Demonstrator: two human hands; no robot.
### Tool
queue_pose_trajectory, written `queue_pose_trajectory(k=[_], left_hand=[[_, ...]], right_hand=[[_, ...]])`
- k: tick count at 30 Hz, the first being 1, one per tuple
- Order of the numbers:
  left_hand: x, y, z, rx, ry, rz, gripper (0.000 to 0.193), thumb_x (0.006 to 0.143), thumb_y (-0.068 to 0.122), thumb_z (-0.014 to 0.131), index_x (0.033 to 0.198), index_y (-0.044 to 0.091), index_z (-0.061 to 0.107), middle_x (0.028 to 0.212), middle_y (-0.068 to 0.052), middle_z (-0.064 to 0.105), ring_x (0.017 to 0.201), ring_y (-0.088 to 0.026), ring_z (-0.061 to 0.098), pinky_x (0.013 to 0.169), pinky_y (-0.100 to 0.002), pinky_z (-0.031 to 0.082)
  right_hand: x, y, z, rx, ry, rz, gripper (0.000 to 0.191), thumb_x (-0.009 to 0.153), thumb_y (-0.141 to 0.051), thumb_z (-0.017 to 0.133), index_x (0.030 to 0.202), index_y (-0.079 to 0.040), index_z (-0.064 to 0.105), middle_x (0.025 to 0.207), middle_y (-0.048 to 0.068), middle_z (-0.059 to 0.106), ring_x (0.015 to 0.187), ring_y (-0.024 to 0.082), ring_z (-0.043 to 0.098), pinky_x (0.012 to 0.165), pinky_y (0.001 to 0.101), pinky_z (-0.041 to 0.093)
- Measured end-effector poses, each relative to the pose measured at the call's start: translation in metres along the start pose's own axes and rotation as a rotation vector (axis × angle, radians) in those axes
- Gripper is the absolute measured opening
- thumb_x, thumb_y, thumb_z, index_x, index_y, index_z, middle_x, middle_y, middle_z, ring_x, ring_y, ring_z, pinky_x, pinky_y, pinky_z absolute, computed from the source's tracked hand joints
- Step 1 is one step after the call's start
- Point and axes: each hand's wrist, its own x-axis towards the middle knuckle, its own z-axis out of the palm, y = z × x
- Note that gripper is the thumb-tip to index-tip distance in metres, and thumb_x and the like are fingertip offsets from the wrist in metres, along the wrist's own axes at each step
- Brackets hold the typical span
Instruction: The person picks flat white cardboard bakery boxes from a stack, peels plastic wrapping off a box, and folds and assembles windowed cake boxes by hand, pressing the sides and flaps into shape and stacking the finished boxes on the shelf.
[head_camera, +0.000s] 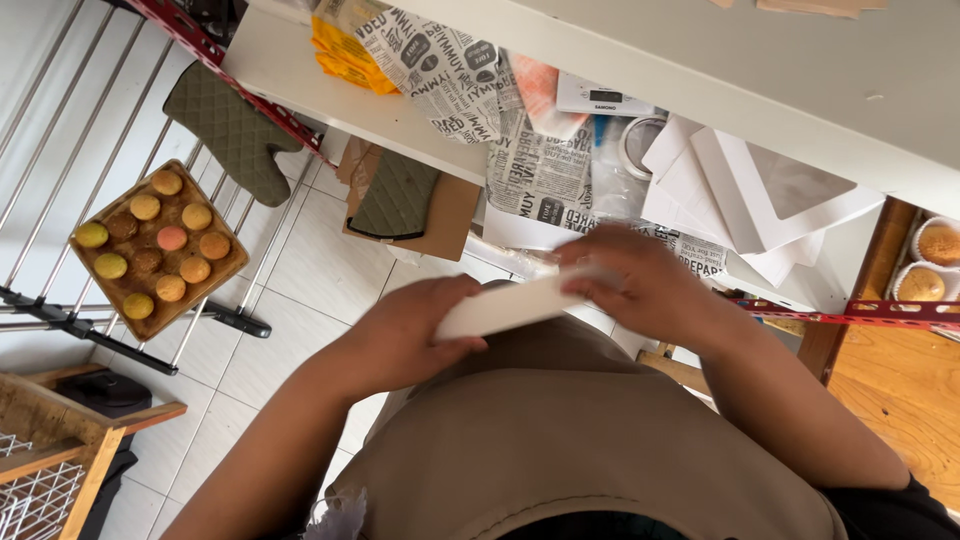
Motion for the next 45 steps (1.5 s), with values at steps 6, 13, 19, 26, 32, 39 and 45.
queue_pose_trajectory(k=[6,13,19,26,32,39,45], left_hand=[[-0.024,0.012,-0.038,0.125,0.335,0.209,0.037,0.079,0.019,0.082,0.108,0.006,0.064,0.096,-0.011,0.066,0.094,-0.031,0.064,0.086,-0.042,0.053],[-0.047,0.041,-0.054,0.721,0.479,0.280,0.017,0.083,0.014,0.074,0.097,0.009,0.065,0.092,-0.002,0.069,0.102,-0.025,0.063,0.097,-0.047,0.045],[-0.067,0.049,-0.061,1.041,0.714,0.169,0.031,0.076,0.013,0.062,0.106,0.010,0.068,0.106,-0.006,0.071,0.109,-0.026,0.062,0.099,-0.043,0.046],[-0.081,0.028,-0.070,0.728,0.615,-0.205,0.013,0.086,0.009,0.063,0.099,0.009,0.062,0.090,-0.007,0.074,0.096,-0.028,0.071,0.110,-0.049,0.044],[-0.134,0.034,-0.103,0.473,0.768,-0.081,0.021,0.092,0.014,0.065,0.112,0.009,0.066,0.095,-0.015,0.073,0.103,-0.039,0.065,0.105,-0.053,0.044],[-0.175,0.043,-0.148,0.194,0.815,0.173,0.024,0.105,0.022,0.064,0.125,0.009,0.067,0.112,-0.011,0.072,0.112,-0.028,0.064,0.100,-0.040,0.052],[-0.190,0.003,-0.166,-0.213,0.827,-0.504,0.040,0.103,0.034,0.059,0.136,0.012,0.066,0.110,-0.016,0.076,0.106,-0.034,0.069,0.095,-0.043,0.056]], right_hand=[[-0.005,0.005,-0.034,-0.224,0.469,-0.128,0.060,0.086,-0.009,0.083,0.140,-0.003,0.057,0.136,0.016,0.061,0.130,0.030,0.056,0.107,0.0426,0.047],[-0.003,0.062,0.043,0.468,0.484,0.000,0.047,0.090,0.003,0.076,0.131,-0.004,0.054,0.134,0.007,0.059,0.122,0.018,0.059,0.105,0.0345,0.050],[0.023,0.062,0.072,0.510,0.565,-0.086,0.032,0.094,0.007,0.073,0.121,-0.004,0.060,0.129,0.009,0.060,0.118,0.019,0.060,0.104,0.0350,0.052],[0.049,0.054,0.074,0.289,0.158,-0.108,0.061,0.081,0.000,0.084,0.134,-0.010,0.056,0.138,0.010,0.056,0.128,0.023,0.057,0.109,0.0385,0.049],[0.084,0.063,0.091,0.309,0.178,-0.199,0.085,0.073,-0.005,0.085,0.147,-0.006,0.042,0.147,0.011,0.048,0.132,0.025,0.054,0.107,0.0418,0.051],[0.190,0.092,0.088,0.384,0.046,0.248,0.078,0.075,-0.003,0.082,0.144,-0.002,0.046,0.141,0.013,0.054,0.127,0.026,0.057,0.104,0.0427,0.051],[0.199,0.103,0.141,0.653,-0.286,0.500,0.071,0.077,-0.001,0.079,0.142,0.000,0.049,0.136,0.014,0.060,0.123,0.027,0.060,0.103,0.0435,0.051]])
